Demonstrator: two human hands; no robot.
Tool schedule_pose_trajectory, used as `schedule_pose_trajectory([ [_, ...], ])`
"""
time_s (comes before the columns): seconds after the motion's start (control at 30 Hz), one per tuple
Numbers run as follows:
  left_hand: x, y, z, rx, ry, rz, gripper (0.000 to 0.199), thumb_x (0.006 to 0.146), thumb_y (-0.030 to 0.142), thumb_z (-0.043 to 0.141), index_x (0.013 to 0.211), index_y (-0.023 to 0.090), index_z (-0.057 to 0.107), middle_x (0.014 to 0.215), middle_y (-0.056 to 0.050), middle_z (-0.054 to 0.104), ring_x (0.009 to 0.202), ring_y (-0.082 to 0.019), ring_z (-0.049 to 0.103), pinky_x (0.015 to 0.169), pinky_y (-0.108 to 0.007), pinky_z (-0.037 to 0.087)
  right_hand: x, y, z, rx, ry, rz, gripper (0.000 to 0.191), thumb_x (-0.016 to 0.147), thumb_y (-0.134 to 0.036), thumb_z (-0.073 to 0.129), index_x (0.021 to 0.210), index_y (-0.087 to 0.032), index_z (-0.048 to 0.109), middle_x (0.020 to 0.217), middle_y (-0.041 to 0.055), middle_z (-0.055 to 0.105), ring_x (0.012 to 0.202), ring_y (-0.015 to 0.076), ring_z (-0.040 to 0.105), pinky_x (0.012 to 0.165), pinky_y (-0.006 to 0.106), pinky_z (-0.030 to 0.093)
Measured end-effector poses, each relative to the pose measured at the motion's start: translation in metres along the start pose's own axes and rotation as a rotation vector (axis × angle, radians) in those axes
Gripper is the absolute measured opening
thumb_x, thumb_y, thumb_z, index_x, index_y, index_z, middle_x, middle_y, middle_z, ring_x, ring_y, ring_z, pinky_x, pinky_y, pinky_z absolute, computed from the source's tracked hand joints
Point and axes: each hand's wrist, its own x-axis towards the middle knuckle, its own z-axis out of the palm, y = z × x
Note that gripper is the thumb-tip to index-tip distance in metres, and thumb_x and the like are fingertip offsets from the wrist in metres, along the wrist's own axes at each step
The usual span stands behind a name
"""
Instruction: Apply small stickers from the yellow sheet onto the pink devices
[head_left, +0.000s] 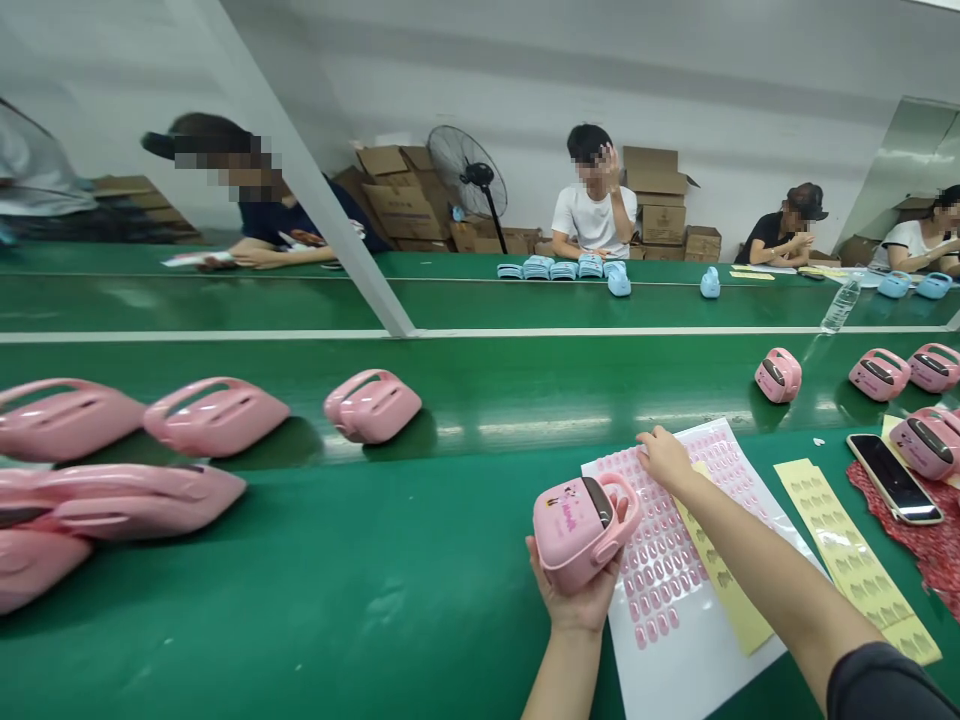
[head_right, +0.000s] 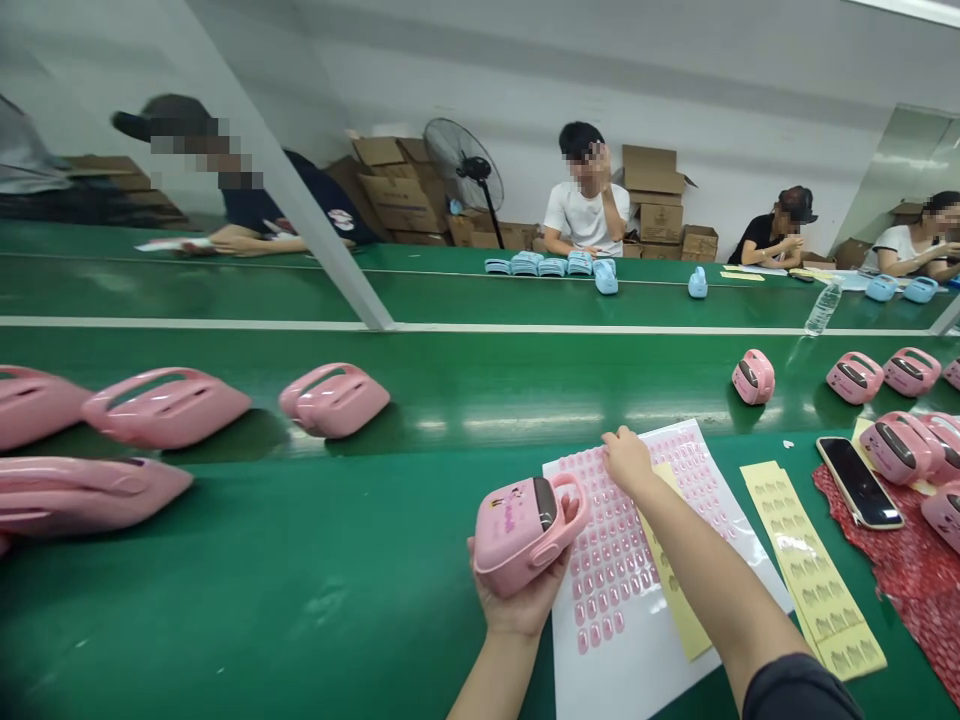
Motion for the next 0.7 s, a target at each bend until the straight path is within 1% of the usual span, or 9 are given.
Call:
schedule_pose_trajectory([
  [0.07,0.001,0.000,0.002,-0.033,0.033,-0.010,0.090,0.062,0.062,0.058,0.132,0.017,0.023,0.116,-0.017,0.052,0.110,-0.028,0.048,0.080,-0.031,0.047,0.000,0.005,0.006,0.012,0.007,0.025,0.022,0.082,-0.017,0.044,0.093,-0.017,0.063,0.089,0.0091,0.058,0.085,0.0203,0.055,0.070,0.028,0.040],
  [0.1,0.001,-0.001,0.003,-0.044,0.044,-0.006,0.089,0.063,0.064,0.056,0.132,0.017,0.023,0.114,-0.016,0.053,0.110,-0.027,0.049,0.081,-0.031,0.047,-0.002,0.008,0.008,0.023,0.014,0.033,0.022,0.083,-0.016,0.043,0.093,-0.017,0.063,0.089,0.0091,0.058,0.086,0.0199,0.055,0.071,0.028,0.040],
  [0.2,0.002,-0.006,0.007,-0.045,0.055,0.030,0.081,0.067,0.061,0.054,0.131,0.021,0.026,0.111,-0.012,0.056,0.107,-0.027,0.051,0.083,-0.032,0.047,-0.006,0.014,0.010,0.076,0.034,0.032,0.027,0.081,-0.017,0.048,0.105,-0.019,0.059,0.094,0.0081,0.056,0.087,0.0189,0.054,0.073,0.028,0.039],
  [0.27,0.002,-0.008,0.007,-0.035,0.074,0.055,0.076,0.067,0.059,0.055,0.130,0.024,0.030,0.109,-0.010,0.057,0.106,-0.026,0.051,0.084,-0.033,0.046,-0.005,0.016,0.011,0.120,0.042,0.024,0.028,0.078,-0.017,0.052,0.105,-0.021,0.059,0.092,0.0069,0.056,0.086,0.0190,0.054,0.074,0.028,0.039],
  [0.43,0.000,-0.010,0.006,-0.019,0.162,0.115,0.073,0.067,0.061,0.055,0.126,0.023,0.037,0.111,-0.009,0.056,0.111,-0.025,0.046,0.086,-0.033,0.046,-0.004,0.014,0.012,0.297,0.101,0.032,0.014,0.075,-0.014,0.053,0.081,-0.020,0.064,0.082,0.0040,0.054,0.077,0.0164,0.054,0.072,0.027,0.040],
  [0.53,0.000,-0.010,0.007,-0.046,0.184,0.136,0.075,0.064,0.063,0.057,0.124,0.021,0.039,0.111,-0.010,0.056,0.110,-0.024,0.047,0.086,-0.031,0.046,-0.017,0.005,0.007,0.442,0.169,0.069,0.010,0.077,-0.018,0.051,0.078,-0.017,0.061,0.082,0.0043,0.056,0.075,0.0149,0.055,0.070,0.027,0.042],
  [0.6,-0.001,-0.010,0.008,-0.066,0.195,0.147,0.075,0.063,0.063,0.059,0.123,0.021,0.040,0.109,-0.009,0.057,0.108,-0.023,0.050,0.085,-0.029,0.047,-0.034,-0.007,0.003,0.535,0.198,0.086,0.014,0.081,-0.025,0.047,0.080,-0.016,0.059,0.081,0.0043,0.058,0.074,0.0146,0.056,0.068,0.027,0.044],
  [0.67,-0.001,-0.012,0.009,-0.080,0.197,0.157,0.077,0.062,0.062,0.061,0.122,0.021,0.040,0.108,-0.008,0.058,0.105,-0.022,0.051,0.085,-0.029,0.047,-0.054,-0.022,-0.001,0.711,0.186,0.079,0.019,0.082,-0.030,0.045,0.079,-0.016,0.057,0.076,0.0030,0.060,0.070,0.0142,0.056,0.064,0.027,0.045],
  [0.7,-0.001,-0.013,0.009,-0.083,0.196,0.159,0.078,0.061,0.062,0.062,0.123,0.020,0.039,0.109,-0.009,0.058,0.104,-0.022,0.052,0.085,-0.028,0.047,-0.064,-0.030,-0.003,0.884,0.163,0.071,0.018,0.081,-0.031,0.048,0.076,-0.016,0.057,0.072,0.0024,0.060,0.068,0.0144,0.056,0.063,0.027,0.045],
])
